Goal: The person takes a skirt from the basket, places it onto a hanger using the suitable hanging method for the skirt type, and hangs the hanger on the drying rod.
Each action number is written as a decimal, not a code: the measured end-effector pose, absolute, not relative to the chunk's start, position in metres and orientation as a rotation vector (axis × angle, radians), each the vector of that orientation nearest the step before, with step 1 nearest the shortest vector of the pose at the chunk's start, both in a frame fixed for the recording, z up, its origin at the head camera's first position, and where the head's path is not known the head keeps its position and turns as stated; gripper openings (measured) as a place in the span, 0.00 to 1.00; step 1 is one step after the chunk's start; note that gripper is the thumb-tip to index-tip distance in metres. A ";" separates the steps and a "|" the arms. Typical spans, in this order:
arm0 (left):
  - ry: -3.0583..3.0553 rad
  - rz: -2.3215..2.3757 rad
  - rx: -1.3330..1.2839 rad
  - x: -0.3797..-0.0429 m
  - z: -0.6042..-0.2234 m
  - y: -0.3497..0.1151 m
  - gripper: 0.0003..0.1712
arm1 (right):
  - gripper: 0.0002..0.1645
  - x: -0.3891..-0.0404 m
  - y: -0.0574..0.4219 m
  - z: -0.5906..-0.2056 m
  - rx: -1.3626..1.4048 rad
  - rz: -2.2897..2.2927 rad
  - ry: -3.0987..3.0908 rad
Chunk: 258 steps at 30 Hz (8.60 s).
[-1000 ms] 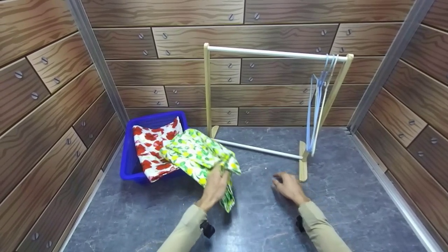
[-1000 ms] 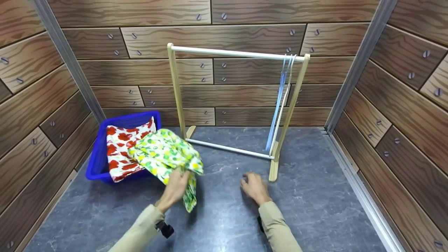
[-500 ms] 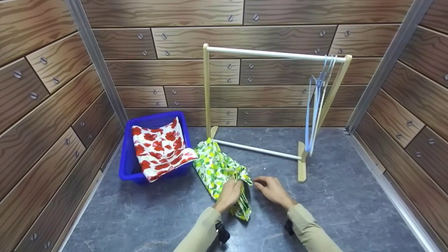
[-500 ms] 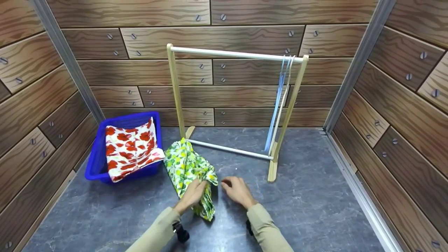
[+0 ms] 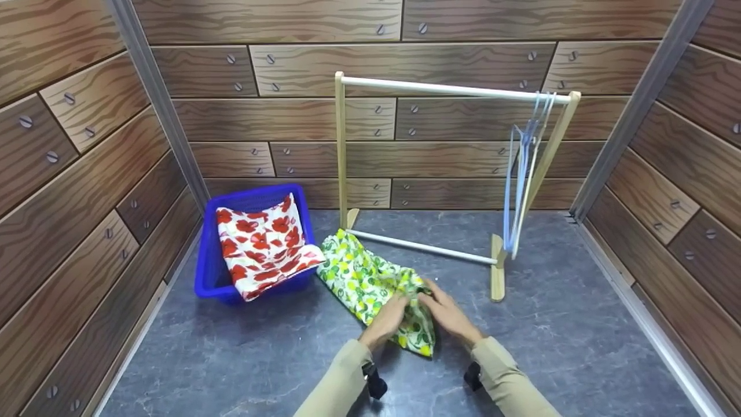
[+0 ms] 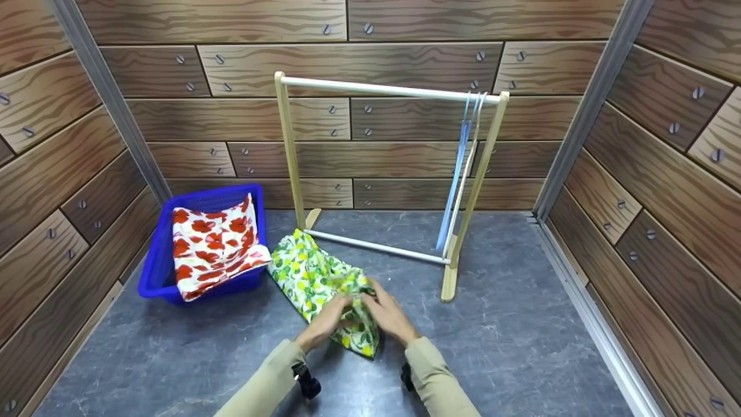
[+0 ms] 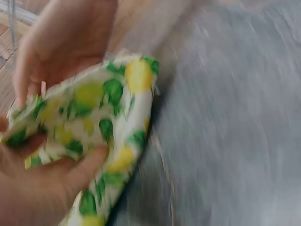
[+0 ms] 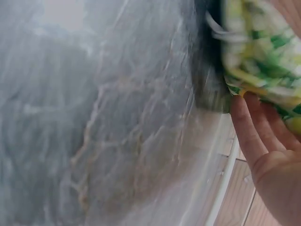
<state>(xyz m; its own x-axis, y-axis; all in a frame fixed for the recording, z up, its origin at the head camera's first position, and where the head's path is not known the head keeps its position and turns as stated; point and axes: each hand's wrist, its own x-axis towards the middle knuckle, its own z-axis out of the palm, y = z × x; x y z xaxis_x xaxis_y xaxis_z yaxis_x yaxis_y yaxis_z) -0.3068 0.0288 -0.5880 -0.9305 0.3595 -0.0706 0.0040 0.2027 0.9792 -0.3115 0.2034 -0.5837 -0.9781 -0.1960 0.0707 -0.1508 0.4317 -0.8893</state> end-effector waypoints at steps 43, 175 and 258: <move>3.027 0.614 -0.012 -0.346 -0.577 -0.078 0.37 | 0.18 -0.360 0.257 -0.566 0.112 -1.646 2.963; 2.728 0.505 0.574 -0.318 -0.580 -0.067 0.55 | 0.17 -0.339 0.275 -0.559 0.137 -1.818 2.821; 2.741 0.565 0.614 -0.317 -0.586 -0.070 0.53 | 0.35 -0.331 0.311 -0.416 -0.023 -0.794 3.789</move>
<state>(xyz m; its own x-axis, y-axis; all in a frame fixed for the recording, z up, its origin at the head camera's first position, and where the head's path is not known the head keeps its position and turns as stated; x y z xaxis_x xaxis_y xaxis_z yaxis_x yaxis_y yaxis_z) -0.3165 -0.0698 -0.5857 -0.8720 0.4560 -0.1782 0.3484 0.8337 0.4284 -0.3314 0.3114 -0.4164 -0.7451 0.1265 0.6548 -0.1470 0.9265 -0.3463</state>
